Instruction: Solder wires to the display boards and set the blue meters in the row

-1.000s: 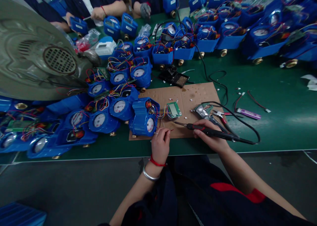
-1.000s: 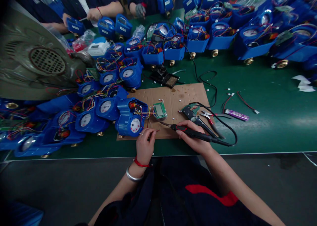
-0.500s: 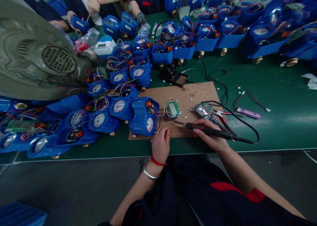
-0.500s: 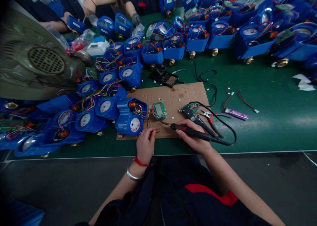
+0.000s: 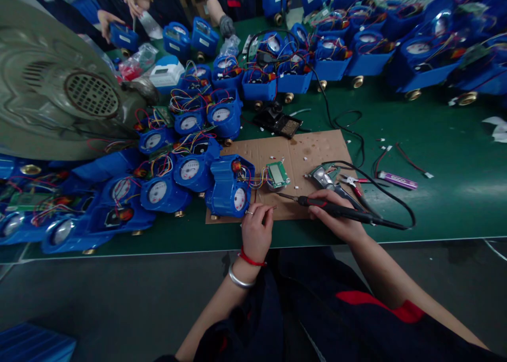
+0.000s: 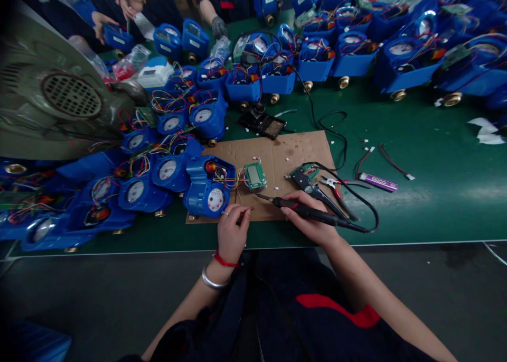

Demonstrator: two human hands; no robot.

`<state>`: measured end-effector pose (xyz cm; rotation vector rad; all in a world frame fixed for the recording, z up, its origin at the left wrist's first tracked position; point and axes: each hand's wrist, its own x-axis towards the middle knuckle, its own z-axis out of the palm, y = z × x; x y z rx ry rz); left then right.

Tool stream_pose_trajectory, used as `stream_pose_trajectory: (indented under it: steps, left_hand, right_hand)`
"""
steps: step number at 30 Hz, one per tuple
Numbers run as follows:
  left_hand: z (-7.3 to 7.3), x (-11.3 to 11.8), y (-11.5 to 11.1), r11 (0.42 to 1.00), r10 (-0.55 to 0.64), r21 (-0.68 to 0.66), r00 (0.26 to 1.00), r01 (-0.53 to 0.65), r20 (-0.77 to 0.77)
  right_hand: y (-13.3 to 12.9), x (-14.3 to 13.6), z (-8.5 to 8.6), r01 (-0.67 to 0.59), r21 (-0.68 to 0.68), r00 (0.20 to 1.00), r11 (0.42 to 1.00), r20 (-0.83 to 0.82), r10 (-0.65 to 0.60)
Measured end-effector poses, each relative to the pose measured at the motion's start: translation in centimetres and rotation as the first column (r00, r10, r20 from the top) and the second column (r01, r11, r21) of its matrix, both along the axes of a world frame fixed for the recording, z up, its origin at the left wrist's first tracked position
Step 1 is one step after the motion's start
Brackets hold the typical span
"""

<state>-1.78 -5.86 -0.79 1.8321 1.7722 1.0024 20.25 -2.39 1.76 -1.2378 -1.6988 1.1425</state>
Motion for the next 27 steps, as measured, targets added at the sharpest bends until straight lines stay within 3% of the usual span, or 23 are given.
stream_pose_trajectory:
  steps: [6, 14, 27]
  left_hand:
    - [-0.17, -0.08, -0.04, 0.999, 0.027, 0.03, 0.999, -0.028, 0.046]
    - [0.09, 0.15, -0.08, 1.0, 0.002, -0.006, 1.0, -0.002, -0.004]
    - [-0.27, 0.67, 0.29, 0.999, 0.008, -0.035, 0.967, -0.017, -0.253]
  right_hand:
    - [0.0, 0.03, 0.24, 0.008, 0.0, 1.0, 1.0, 0.0, -0.008]
    - [-0.06, 0.14, 0.2, 0.009, -0.002, 1.0, 1.0, 0.013, -0.009]
    - [-0.04, -0.05, 0.2, 0.012, -0.016, 1.0, 1.0, 0.011, -0.012]
